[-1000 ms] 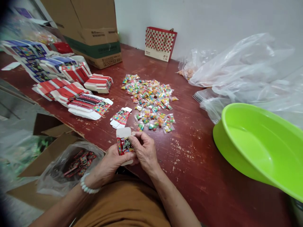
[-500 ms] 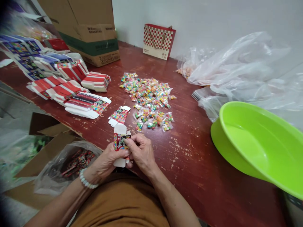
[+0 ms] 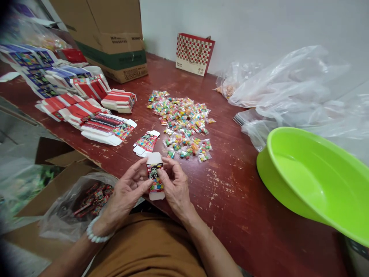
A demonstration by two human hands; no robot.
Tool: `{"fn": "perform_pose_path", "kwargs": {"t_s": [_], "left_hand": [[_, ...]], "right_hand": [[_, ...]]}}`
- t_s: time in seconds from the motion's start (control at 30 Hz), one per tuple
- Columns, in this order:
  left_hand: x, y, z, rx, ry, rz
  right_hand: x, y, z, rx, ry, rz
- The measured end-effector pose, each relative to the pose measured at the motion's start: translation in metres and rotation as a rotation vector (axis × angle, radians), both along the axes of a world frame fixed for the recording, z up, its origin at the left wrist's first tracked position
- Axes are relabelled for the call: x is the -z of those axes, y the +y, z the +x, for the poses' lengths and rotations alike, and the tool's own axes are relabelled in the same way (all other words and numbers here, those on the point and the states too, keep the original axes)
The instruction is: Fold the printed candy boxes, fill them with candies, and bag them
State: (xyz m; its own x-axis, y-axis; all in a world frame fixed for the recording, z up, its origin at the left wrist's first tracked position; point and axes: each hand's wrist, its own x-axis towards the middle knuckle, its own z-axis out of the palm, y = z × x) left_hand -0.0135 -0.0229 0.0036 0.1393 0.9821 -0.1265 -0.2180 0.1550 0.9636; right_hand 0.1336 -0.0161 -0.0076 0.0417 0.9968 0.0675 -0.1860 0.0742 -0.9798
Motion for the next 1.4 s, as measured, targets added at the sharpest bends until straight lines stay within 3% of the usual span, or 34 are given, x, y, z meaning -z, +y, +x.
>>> {"fn": "perform_pose_path", "kwargs": {"t_s": [0.2, 0.4, 0.5, 0.57, 0.7, 0.83, 1.03, 1.23, 1.4], "left_hand": [[0.000, 0.008, -0.007, 0.091, 0.051, -0.046], [0.000, 0.010, -0.005, 0.086, 0.087, -0.043], [0.002, 0.010, -0.005, 0.080, 0.019, -0.020], [0.002, 0.009, -0.005, 0.090, -0.078, -0.060], [0.000, 0.006, -0.001, 0.263, -0.215, -0.289], [0.002, 0.004, 0.005, 0.304, -0.270, -0.480], [0.005, 0.006, 0.011, 0.256, -0.135, -0.347], [0.003, 0.008, 0.009, 0.292, -0.041, -0.262], [0.013, 0.009, 0.004, 0.316, -0.071, -0.253]], "right_hand": [[-0.001, 0.010, 0.014, -0.066, -0.012, -0.106], [-0.004, 0.019, 0.021, -0.114, 0.119, -0.267], [-0.006, 0.016, 0.021, -0.169, 0.010, -0.167], [-0.007, 0.013, 0.021, -0.127, -0.123, -0.056], [-0.006, 0.008, 0.021, 0.007, -0.252, 0.115], [-0.005, 0.007, 0.023, -0.100, -0.346, 0.205], [-0.011, 0.011, 0.023, -0.126, -0.360, 0.042], [-0.021, 0.019, 0.019, -0.204, -0.064, -0.200], [-0.021, 0.018, 0.019, -0.209, -0.069, -0.228]]}}
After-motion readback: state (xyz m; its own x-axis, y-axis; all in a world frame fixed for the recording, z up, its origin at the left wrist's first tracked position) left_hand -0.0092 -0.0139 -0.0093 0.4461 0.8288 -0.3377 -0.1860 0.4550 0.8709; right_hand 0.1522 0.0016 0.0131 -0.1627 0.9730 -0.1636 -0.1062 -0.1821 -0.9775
